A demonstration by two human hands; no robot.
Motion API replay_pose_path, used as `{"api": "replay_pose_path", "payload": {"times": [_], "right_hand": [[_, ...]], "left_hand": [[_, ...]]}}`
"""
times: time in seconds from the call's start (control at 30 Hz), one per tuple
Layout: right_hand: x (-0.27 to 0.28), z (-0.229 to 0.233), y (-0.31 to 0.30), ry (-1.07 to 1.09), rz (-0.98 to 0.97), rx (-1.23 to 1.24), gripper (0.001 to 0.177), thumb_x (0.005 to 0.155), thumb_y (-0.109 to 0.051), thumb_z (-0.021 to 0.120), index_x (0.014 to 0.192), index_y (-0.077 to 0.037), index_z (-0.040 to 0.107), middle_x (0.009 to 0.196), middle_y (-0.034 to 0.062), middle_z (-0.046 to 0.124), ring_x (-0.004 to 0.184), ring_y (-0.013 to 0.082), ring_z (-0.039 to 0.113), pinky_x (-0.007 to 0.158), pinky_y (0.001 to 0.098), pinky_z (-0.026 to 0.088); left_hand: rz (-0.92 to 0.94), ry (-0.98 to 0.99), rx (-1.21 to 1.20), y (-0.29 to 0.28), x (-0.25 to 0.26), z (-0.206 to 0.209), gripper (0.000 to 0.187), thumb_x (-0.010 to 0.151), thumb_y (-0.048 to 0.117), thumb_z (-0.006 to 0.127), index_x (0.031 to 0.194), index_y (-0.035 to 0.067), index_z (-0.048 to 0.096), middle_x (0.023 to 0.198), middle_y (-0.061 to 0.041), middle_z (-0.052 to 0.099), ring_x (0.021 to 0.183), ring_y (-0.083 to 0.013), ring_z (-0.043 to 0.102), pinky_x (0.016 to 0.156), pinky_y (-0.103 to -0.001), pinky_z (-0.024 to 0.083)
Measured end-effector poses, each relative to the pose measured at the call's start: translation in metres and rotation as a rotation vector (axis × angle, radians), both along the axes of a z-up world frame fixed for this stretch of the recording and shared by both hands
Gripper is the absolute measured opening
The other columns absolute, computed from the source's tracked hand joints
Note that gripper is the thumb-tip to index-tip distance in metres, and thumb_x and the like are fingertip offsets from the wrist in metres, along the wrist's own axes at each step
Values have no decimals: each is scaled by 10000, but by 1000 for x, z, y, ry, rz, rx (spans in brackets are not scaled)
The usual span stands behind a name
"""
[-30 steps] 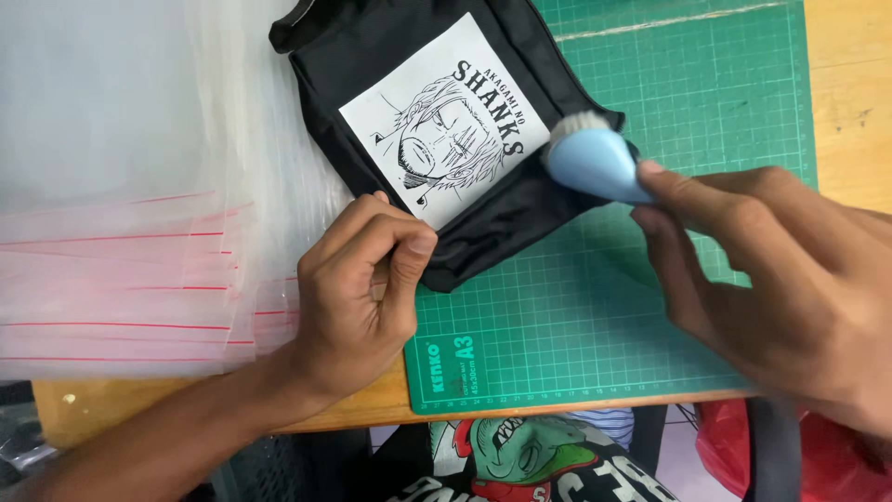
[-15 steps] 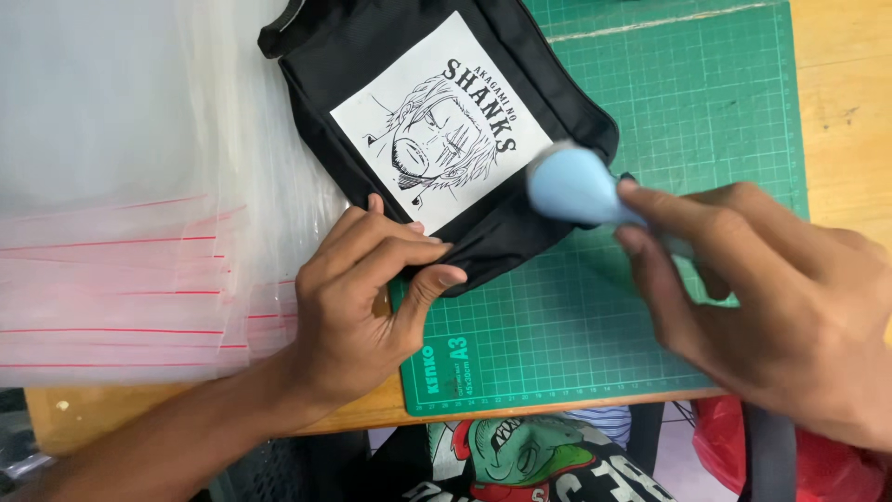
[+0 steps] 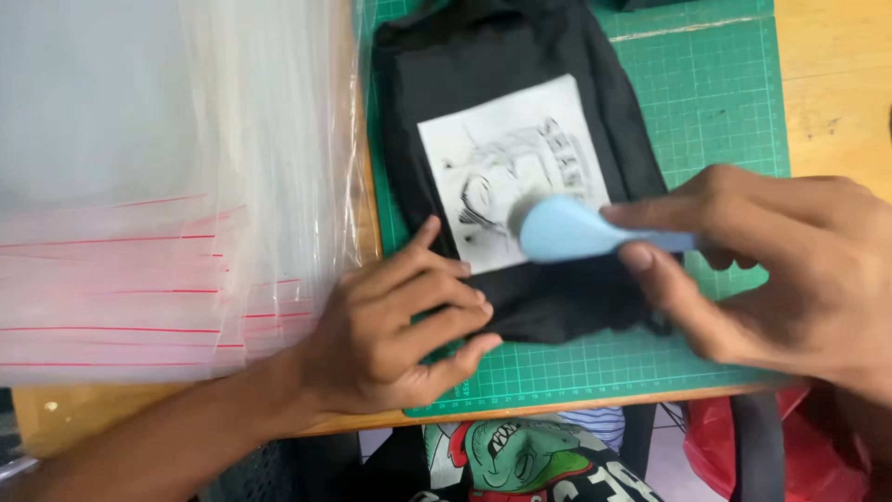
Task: The person cleans a black shoulder bag with a printed design using a blue brush. They scrub the front, sides, and back of the bag, as well as the shoulder strap, while seated at a table with a green cutting mat.
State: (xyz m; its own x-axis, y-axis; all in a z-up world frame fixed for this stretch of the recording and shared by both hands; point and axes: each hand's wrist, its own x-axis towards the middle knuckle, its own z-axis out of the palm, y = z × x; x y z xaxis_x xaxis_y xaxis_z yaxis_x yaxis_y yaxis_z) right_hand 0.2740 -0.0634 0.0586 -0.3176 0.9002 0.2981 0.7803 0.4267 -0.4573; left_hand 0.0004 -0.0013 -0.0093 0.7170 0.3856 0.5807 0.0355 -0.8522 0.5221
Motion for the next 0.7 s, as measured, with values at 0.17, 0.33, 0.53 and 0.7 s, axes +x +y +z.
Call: {"api": "replay_pose_path", "payload": {"times": [0.17,0.33,0.53,0.7], "right_hand": [[-4,-10,9,69,184,-117,188,883,-205,664,991,-90,767,750,22,710,492,187,561,431,291,371],[0,-26,19,-100,38,-27,162,1002,-56,783,1159,-16,783,730,22,577,489,129,428,466,279,366],[8,-22,16,-21,-45,-49,192,994,-110,754,1140,10,786,720,65,640,430,126,440,420,274,319],[12,-32,18,-48,-21,-48,147,1035,-45,767,1167,15,786,916,75,691,570,161,534,545,293,433]], "left_hand": [[-298,-19,-16,-3,-5,0,149,975,122,758,926,-17,732,914,-107,690,876,-306,688,1007,-538,597],[-310,-8,8,-4,-6,-5,180,958,174,832,934,14,755,939,-70,732,949,-262,734,1020,-523,600],[-298,-11,3,-4,-6,-3,178,957,174,825,920,18,748,890,-82,699,902,-247,717,1009,-507,613],[-212,-8,92,-2,-4,4,136,978,105,818,938,0,740,935,-77,704,822,-240,622,824,-409,556]]}}
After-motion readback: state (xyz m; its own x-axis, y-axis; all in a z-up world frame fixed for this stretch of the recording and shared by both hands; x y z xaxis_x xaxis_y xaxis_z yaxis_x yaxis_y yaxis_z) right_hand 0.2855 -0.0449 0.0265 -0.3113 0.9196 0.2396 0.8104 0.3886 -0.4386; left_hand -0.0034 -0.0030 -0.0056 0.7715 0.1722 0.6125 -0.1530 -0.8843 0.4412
